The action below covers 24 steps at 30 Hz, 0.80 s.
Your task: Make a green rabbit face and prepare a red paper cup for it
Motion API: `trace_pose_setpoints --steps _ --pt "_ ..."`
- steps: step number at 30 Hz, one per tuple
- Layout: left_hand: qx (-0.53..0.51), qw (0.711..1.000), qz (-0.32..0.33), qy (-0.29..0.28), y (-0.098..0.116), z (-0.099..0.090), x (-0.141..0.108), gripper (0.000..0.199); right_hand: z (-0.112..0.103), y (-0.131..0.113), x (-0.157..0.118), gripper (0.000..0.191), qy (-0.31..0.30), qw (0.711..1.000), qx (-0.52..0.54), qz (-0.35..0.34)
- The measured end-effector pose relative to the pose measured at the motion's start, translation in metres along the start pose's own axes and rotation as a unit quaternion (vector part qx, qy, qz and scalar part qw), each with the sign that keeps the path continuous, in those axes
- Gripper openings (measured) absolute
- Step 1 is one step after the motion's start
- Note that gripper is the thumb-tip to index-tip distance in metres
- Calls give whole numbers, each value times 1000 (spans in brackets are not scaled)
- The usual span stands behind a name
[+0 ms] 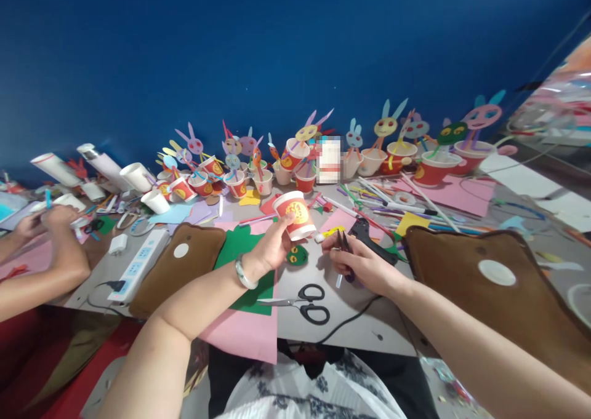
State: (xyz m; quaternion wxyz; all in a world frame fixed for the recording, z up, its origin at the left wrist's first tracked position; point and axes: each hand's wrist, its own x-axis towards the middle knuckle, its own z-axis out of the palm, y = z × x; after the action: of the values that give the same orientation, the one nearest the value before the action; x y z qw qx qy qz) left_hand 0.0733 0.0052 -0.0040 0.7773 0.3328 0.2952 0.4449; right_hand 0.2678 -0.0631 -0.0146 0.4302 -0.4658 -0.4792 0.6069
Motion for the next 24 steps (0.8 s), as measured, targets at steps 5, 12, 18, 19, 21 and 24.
trace_pose_setpoints --steps 5,12,18,19,21,24 --pt "-18 999 -27 9 3 -2 3 42 5 -4 -2 47 -58 998 11 3" --pt "-33 999 -37 -11 1 0 3 34 8 -16 -9 51 -89 983 -160 14" --pt "-35 998 -55 -7 -3 -2 3 35 6 -10 -6 41 -115 986 -121 -2" --pt "-41 998 -55 -9 -3 -1 2 34 6 -8 -6 43 -124 986 -115 -2" --pt "-59 997 -53 -16 -3 0 0 32 7 -7 -8 47 -140 984 -111 7" --pt "-75 996 -47 -32 -3 3 -3 31 9 -10 -10 51 -138 980 -145 -6"
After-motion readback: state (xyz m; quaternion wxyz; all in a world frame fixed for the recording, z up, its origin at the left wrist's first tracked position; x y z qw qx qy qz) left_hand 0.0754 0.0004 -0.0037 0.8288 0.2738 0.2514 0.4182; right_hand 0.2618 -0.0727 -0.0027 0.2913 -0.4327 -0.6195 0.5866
